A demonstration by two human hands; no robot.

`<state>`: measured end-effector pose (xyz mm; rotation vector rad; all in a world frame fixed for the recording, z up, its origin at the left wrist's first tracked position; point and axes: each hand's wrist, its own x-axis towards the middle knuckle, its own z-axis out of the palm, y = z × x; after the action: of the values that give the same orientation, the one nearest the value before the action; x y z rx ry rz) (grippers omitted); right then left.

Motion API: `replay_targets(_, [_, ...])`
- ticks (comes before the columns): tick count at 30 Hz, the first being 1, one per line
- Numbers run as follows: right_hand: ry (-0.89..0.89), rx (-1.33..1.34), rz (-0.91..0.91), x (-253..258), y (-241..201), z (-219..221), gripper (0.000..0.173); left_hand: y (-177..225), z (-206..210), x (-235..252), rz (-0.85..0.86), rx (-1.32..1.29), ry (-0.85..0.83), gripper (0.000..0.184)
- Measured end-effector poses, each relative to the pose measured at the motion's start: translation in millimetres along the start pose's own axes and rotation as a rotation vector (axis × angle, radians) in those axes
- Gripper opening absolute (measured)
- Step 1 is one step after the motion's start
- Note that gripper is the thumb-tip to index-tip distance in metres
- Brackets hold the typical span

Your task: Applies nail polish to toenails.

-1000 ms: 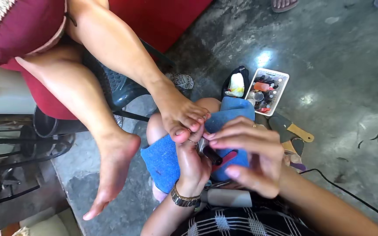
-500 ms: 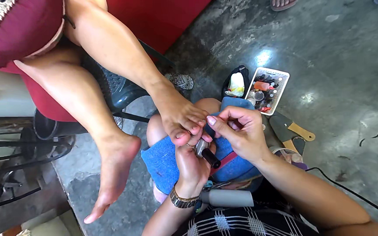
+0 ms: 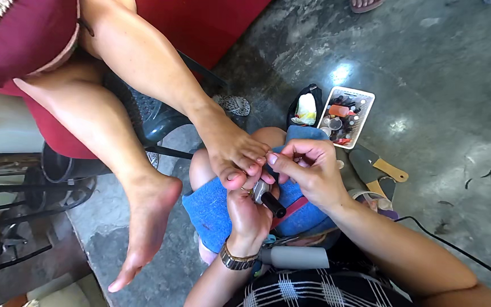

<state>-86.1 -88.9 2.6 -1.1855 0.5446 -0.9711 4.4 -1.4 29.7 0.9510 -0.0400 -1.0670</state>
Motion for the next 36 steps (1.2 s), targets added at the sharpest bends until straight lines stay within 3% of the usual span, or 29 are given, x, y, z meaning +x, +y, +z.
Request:
replay_targets(4, [-0.022, 0.015, 0.015, 1, -3, -1, 0.013, 0, 1, 0, -0.010, -0.017, 0.014, 0.027])
replay_targets(7, [-0.078, -0.088, -0.094, 2, -7, -13, 0.013, 0, 1, 0, -0.006, 0.000, 0.005, 0.024])
replay_targets(11, [-0.186, -0.695, -0.267, 4, 4, -43, 0.015, 0, 5, 0, -0.006, 0.015, 0.017, 0.023])
replay_targets(13, [-0.393, -0.968, -0.126, 5, 9, -57, 0.017, 0, 8, 0, -0.011, 0.005, 0.021, 0.021])
replay_targets(15, [-0.615, -1.049, 0.022, 15, -2, -67, 0.020, 1, 11, 0, -0.029, -0.021, 0.024, 0.020])
replay_targets(17, [-0.715, -0.969, 0.006, 34, -16, -78, 0.017, 2, 13, -1, -0.054, -0.055, 0.037, 0.019])
replay_targets(20, [-0.708, -0.492, -0.272, 79, -26, -77, 0.015, 5, 15, -2, -0.079, -0.074, 0.035, 0.020])
replay_targets(22, [-0.815, -0.293, -0.407, 113, -27, -63, 0.022, 7, 15, -3, -0.094, -0.108, 0.026, 0.019])
replay_targets(24, [-0.985, -0.320, -0.480, 142, -26, -48, 0.021, 8, 15, -3, -0.104, -0.154, 0.021, 0.017])
replay_targets(28, [-1.226, -0.431, -0.444, 169, -36, -25, 0.017, 10, 14, -4, -0.119, -0.192, 0.009, 0.016])
replay_targets(36, [-1.280, -0.632, -0.506, 172, -63, -7, 0.019, 11, 12, -3, -0.137, -0.219, -0.015, 0.017])
